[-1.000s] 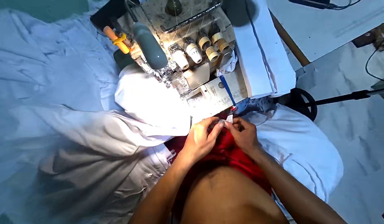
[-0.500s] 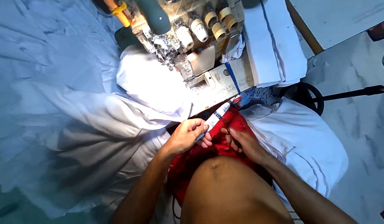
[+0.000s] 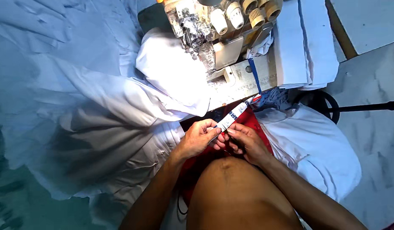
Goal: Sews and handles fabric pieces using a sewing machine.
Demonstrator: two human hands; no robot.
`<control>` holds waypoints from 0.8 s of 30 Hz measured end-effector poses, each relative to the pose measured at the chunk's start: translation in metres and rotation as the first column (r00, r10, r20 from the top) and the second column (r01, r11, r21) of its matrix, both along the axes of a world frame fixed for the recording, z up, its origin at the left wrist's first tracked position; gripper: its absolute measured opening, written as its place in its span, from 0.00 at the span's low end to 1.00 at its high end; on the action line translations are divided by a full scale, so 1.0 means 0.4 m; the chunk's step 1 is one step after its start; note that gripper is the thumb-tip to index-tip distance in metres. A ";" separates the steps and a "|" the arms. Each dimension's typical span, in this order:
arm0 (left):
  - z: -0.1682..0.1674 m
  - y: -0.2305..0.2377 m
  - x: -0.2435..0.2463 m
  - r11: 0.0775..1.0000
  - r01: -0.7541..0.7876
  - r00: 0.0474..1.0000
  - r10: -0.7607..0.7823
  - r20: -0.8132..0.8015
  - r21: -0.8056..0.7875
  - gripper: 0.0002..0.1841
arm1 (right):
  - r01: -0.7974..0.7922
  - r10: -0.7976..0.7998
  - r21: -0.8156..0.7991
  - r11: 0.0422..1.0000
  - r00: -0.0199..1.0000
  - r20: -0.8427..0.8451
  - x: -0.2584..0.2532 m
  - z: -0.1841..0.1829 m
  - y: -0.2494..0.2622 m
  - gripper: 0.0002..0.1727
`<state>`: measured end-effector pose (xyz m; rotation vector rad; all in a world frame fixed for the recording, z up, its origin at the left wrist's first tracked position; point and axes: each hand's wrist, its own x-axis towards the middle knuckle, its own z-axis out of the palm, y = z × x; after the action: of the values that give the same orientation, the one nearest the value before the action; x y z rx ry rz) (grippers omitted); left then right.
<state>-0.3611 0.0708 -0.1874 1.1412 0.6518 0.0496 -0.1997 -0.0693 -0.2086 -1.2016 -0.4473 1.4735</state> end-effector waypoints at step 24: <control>0.040 -0.016 -0.018 0.976 -0.164 0.985 0.155 0.072 0.140 0.15 | -0.016 -0.011 0.115 0.993 0.974 0.224 -0.024 0.021 0.039 0.11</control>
<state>-0.3681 0.0646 -0.1714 1.2207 0.6936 0.2716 -0.2092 -0.0536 -0.2000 -1.2799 -0.6789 1.3001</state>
